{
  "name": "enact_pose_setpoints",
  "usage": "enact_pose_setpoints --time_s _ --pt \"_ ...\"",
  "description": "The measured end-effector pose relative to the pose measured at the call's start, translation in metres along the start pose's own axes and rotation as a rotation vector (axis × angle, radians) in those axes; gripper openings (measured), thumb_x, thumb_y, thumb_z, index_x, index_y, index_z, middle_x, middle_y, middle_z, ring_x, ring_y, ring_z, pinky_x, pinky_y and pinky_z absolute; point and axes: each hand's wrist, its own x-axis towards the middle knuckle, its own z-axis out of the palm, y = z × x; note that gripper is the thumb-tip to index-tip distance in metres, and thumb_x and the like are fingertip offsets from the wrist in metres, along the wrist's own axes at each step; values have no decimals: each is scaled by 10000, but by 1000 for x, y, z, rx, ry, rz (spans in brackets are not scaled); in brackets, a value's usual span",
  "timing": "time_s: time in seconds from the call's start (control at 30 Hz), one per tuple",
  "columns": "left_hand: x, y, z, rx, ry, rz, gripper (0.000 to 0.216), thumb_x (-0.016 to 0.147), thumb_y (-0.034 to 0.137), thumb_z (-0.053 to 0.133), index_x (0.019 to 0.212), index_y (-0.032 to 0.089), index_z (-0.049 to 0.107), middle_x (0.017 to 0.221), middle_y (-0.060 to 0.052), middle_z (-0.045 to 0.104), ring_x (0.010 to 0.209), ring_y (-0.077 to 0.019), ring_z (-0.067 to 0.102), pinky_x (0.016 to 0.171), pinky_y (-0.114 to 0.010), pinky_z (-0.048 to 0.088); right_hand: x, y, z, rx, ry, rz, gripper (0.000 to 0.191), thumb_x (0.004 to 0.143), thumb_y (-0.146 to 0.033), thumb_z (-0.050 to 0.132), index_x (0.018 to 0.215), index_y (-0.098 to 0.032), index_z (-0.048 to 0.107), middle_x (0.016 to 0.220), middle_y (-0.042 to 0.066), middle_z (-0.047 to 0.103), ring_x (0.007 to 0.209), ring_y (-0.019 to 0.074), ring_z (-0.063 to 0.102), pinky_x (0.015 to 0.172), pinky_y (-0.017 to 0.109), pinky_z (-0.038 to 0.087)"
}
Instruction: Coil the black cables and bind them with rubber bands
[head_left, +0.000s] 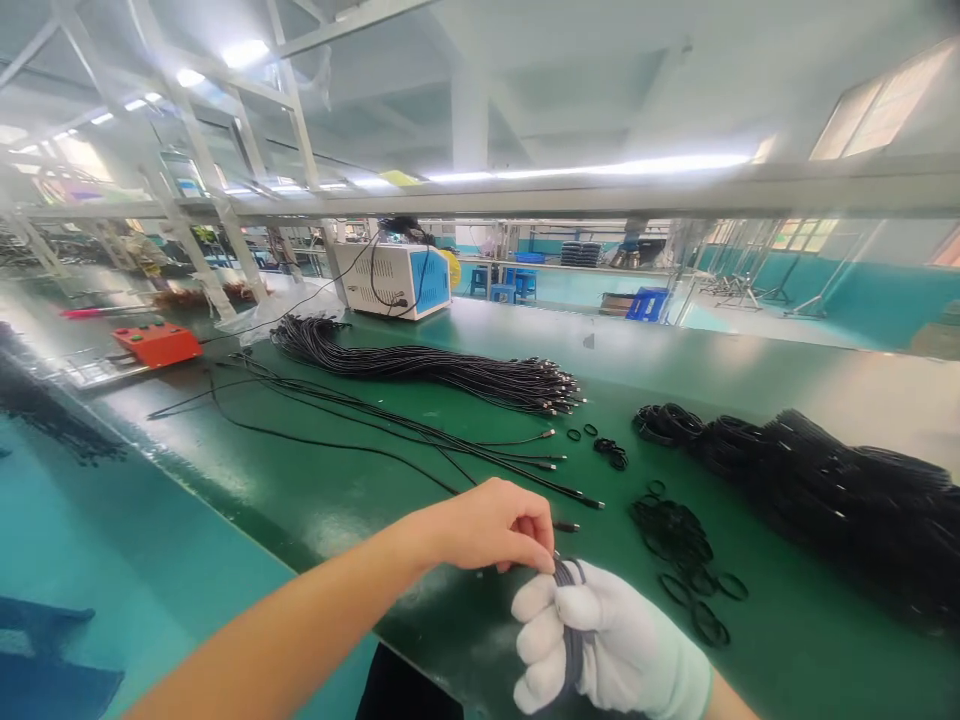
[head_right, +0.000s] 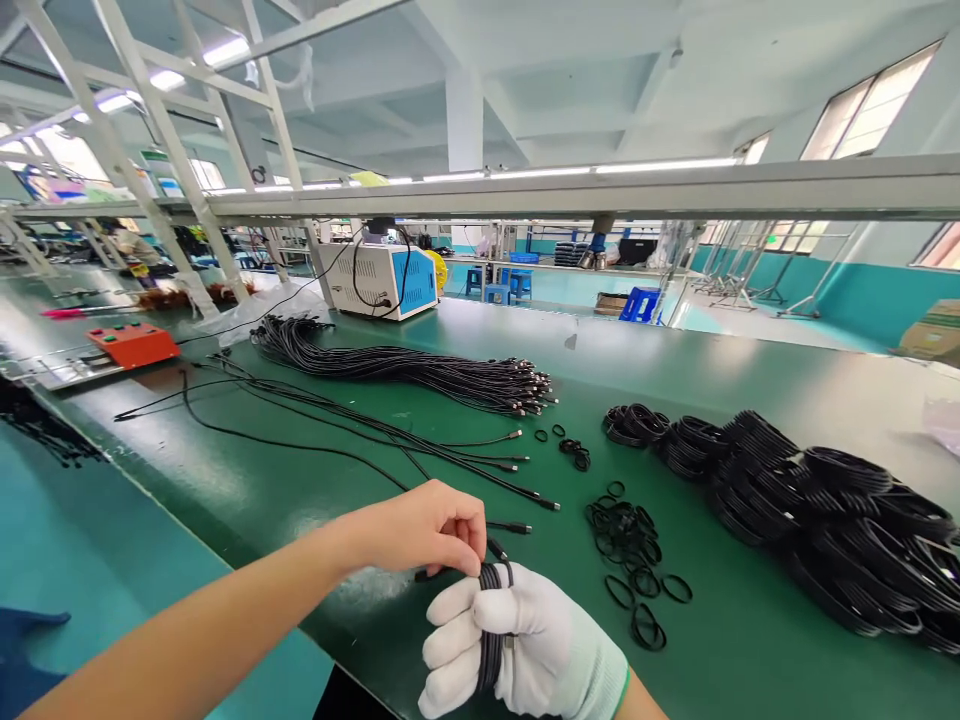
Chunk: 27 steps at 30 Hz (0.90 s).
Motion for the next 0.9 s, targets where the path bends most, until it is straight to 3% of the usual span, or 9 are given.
enact_pose_setpoints --time_s 0.07,0.17,0.27,0.5,0.63,0.8,0.9 --pt "-3 -8 10 -181 74 -35 96 763 228 579 839 171 592 628 56 523 470 -67 425 444 -184 343 0 0 -1 -8 -16 -14 341 715 -293 704 965 -71 640 783 100 694 802 248 662 787 449 462" --pt "-10 -15 30 -215 281 26 118 813 210 502 861 162 598 719 25 566 600 -91 478 548 -203 390 2 -1 -4 -125 5 -74 329 755 -287 646 986 -54 634 779 143 707 935 318 630 772 469 468" --pt "-16 -19 45 -162 426 96 157 849 181 447 899 172 595 839 -1 604 764 -123 522 684 -230 416 4 -4 -3 -258 15 -122 305 783 -282 585 964 -40 635 706 147 704 838 287 660 754 431 480" --pt "-17 -26 56 -270 422 130 156 775 94 506 908 172 527 840 9 564 713 -99 500 659 -215 428 0 -12 4 -479 -7 -56 268 763 -222 534 875 -20 671 690 131 697 790 274 657 794 455 469" --pt "-18 -26 63 -241 462 156 158 735 56 516 846 169 511 824 11 548 675 -89 490 623 -204 427 -4 -13 2 -605 -13 -5 275 734 -218 537 862 -36 699 784 128 692 747 224 634 760 374 478" --pt "-20 -27 75 -177 606 172 183 733 16 497 812 178 530 816 5 570 693 -100 518 631 -202 437 -8 -14 8 -752 -5 45 284 742 -310 581 837 -79 717 710 62 658 674 167 577 679 281 455" --pt "-19 -31 82 -131 692 287 191 743 12 503 817 182 548 834 -10 575 725 -111 545 639 -199 448 -12 -16 15 -835 37 80 311 759 -384 618 807 -86 693 724 41 639 686 162 579 671 264 455"
